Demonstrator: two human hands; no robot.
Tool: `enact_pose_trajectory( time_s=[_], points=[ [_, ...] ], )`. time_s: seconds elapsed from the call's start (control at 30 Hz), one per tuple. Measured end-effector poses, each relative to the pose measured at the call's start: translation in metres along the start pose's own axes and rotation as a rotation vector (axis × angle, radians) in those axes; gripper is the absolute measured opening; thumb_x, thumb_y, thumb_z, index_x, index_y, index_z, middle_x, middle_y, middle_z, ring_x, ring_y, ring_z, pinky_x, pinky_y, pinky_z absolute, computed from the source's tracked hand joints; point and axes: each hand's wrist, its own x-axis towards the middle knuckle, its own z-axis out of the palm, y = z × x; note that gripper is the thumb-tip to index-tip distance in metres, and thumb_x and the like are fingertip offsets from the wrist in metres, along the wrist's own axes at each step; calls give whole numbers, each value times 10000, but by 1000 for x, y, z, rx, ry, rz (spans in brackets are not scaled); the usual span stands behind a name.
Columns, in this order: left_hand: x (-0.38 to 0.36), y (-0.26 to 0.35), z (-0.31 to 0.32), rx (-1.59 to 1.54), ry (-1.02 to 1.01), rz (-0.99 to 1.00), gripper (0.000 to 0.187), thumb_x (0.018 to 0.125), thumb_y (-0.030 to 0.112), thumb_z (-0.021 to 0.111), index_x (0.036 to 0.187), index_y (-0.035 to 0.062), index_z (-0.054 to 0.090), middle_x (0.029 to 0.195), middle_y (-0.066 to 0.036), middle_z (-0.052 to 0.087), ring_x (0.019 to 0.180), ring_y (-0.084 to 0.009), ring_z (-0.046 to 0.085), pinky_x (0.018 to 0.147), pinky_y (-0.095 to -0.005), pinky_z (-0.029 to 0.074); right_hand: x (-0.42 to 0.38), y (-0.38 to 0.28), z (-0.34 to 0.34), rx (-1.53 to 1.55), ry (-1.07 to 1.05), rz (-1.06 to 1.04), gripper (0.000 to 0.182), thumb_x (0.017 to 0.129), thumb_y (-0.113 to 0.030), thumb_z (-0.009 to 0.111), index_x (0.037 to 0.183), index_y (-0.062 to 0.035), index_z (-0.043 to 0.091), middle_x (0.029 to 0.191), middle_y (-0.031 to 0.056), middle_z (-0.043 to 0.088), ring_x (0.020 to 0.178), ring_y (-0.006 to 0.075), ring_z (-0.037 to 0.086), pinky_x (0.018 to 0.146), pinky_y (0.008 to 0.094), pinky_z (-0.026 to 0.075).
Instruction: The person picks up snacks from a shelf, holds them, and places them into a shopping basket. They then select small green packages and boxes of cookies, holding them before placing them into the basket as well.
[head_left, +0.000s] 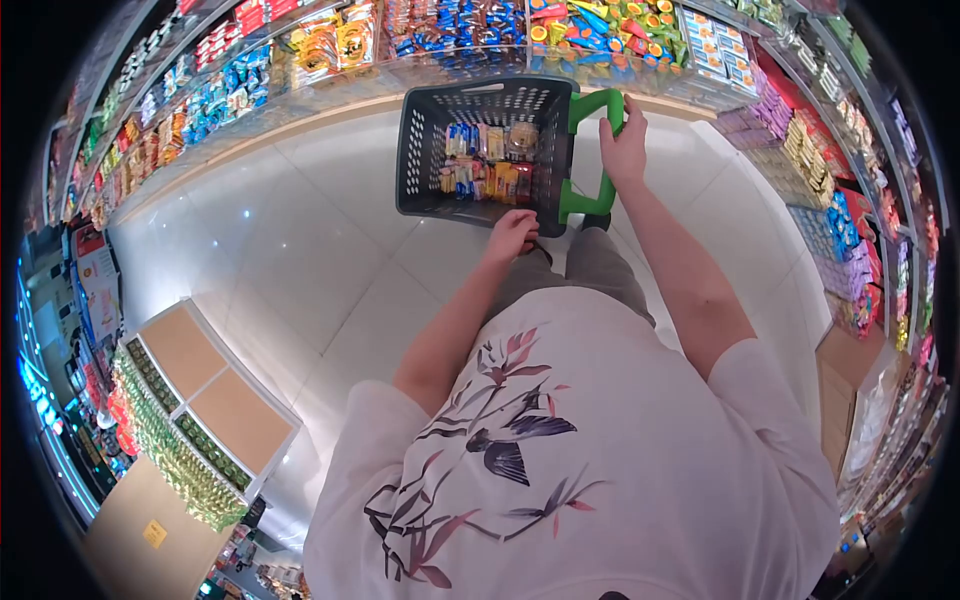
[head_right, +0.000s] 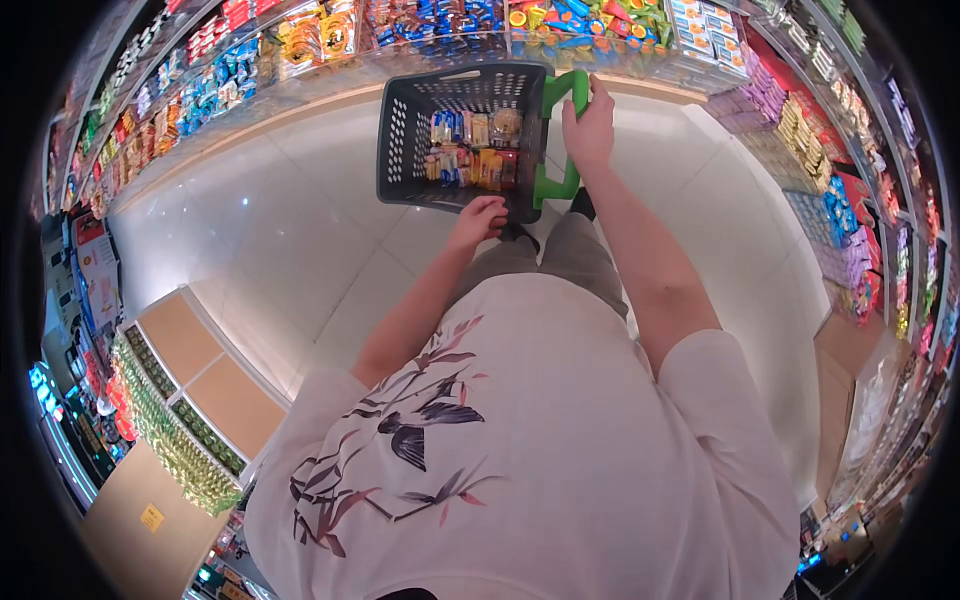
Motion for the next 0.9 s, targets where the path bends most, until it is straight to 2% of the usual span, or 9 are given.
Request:
enact_pose_trajectory(
  time_s=[0.23, 0.33, 0.37, 0.47, 0.53, 0.63, 0.7, 0.77, 0.9],
  points=[
    [-6, 25, 8, -39, 40, 117, 243, 933, 275, 550, 1121, 125, 587, 970, -2, 639, 808, -101, 606, 679, -258, 503, -5, -5, 19, 62, 0, 13, 651, 844, -233, 589, 1386, -25, 294, 1285, 226, 435, 1161, 394, 469, 946, 444, 412],
    [-2, 8, 7, -91, 42, 129, 265, 912, 302, 583, 1120, 137, 583, 958, 8, 641, 787, -85, 599, 640, -250, 489, -6, 5, 34, 116, 169, -181, 741, 817, -263, 632, 1415, -34, 258, 1236, 246, 458, 1147, 415, 465, 962, 467, 391],
    [-20, 18, 14, -101, 68, 105, 247, 914, 286, 583, 1117, 146, 585, 958, 4, 640, 793, -85, 597, 645, -250, 487, -9, -15, 16, 111, 0, 23, 761, 815, -262, 639, 1421, -24, 246, 1237, 253, 450, 1149, 400, 461, 960, 430, 389],
    [-54, 29, 28, -127, 146, 198, 234, 933, 262, 553, 1119, 121, 575, 972, -8, 636, 824, -90, 593, 685, -266, 493, -15, -30, 4, 93, -11, -41, 773, 828, -307, 637, 1433, -54, 227, 1324, 230, 391, 1221, 393, 381, 1024, 452, 318],
    [-75, 44, 42, -157, 229, 251, 252, 941, 261, 535, 1139, 108, 558, 991, -17, 633, 837, -98, 596, 703, -264, 492, -19, -26, -6, -5, 4, -278, 720, 847, -312, 610, 1423, -61, 260, 1398, 187, 352, 1288, 358, 334, 1068, 492, 248],
    [-98, 60, 69, -422, 282, 288, 280, 940, 275, 535, 1164, 106, 535, 1013, -25, 624, 862, -103, 592, 732, -271, 490, -32, -53, -85, 52, -309, -715, 630, 851, -314, 592, 1385, -81, 353, 1415, 126, 371, 1324, 292, 327, 1108, 521, 178],
    [-99, 75, 105, -622, 140, 337, 345, 972, 351, 436, 1212, 110, 488, 1090, -48, 586, 949, -154, 569, 826, -333, 471, -31, -60, -125, 206, -488, -1087, 587, 841, -315, 592, 1360, -110, 412, 1392, 102, 411, 1319, 253, 352, 1127, 517, 143],
    [-87, 100, 169, -723, 3, 414, 386, 972, 397, 396, 1226, 116, 469, 1135, -52, 556, 1017, -183, 548, 893, -367, 449, -20, -62, -153, 359, -450, -1349, 426, 812, -283, 604, 1198, -114, 545, 1212, 107, 568, 1184, 236, 505, 1082, 469, 269],
    [-25, 137, 264, -621, -198, 419, 415, 952, 450, 374, 1208, 136, 461, 1211, -46, 499, 1135, -230, 498, 1004, -412, 392, 39, -13, -164, 257, -508, -1137, 356, 780, -311, 546, 1041, -85, 632, 1131, 145, 601, 1115, 302, 526, 961, 478, 356]
  ],
)
